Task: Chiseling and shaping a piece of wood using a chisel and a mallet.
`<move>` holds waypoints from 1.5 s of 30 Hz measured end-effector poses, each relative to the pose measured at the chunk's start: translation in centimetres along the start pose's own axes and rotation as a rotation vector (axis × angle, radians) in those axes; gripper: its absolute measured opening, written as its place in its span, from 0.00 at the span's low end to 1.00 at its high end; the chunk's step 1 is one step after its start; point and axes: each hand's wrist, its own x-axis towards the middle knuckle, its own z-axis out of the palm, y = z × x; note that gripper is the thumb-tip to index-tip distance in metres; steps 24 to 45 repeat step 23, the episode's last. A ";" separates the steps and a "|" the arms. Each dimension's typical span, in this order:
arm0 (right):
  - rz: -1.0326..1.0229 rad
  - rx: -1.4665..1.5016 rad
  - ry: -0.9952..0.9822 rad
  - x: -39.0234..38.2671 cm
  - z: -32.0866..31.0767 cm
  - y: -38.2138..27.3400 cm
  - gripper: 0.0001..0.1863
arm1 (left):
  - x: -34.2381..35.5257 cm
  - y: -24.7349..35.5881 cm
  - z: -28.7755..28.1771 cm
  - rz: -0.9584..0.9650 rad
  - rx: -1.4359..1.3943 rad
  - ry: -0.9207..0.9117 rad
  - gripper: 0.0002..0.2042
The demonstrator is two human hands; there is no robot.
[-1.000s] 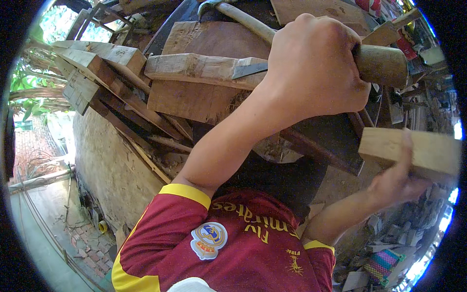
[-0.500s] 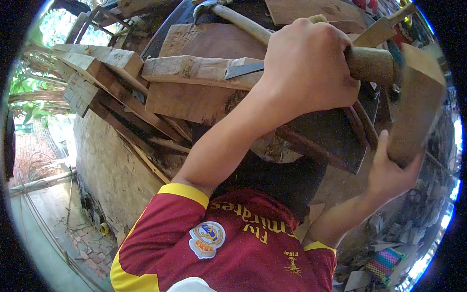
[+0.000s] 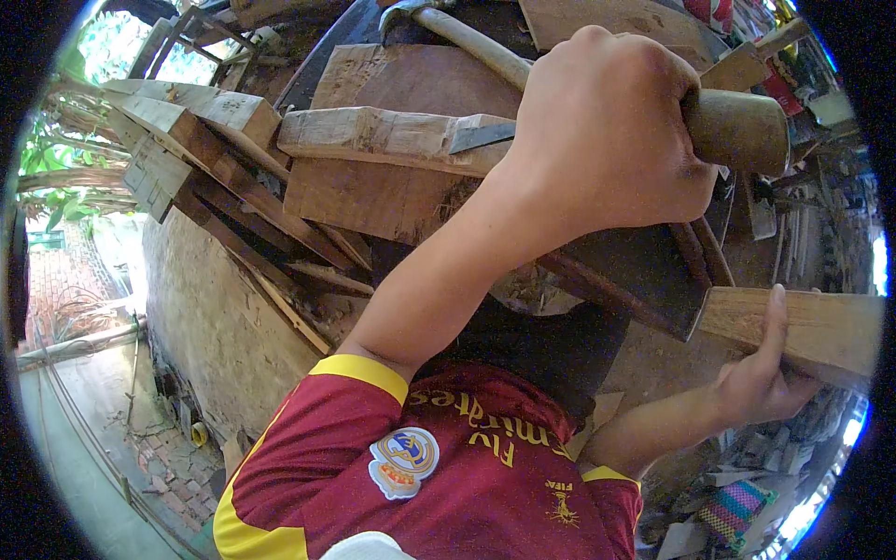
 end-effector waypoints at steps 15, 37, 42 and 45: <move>-0.273 -0.452 -0.350 1.4 1.9 -1.4 0.31 | 0.0 -0.2 0.0 -0.032 0.029 0.024 0.11; -0.070 -0.244 -0.166 0.0 2.5 0.6 0.39 | 0.1 -0.4 0.4 -0.062 0.070 -0.039 0.10; -0.070 -0.244 -0.166 0.0 2.5 0.6 0.39 | 0.1 -0.4 0.4 -0.062 0.070 -0.039 0.10; -0.070 -0.244 -0.166 0.0 2.5 0.6 0.39 | 0.1 -0.4 0.4 -0.062 0.070 -0.039 0.10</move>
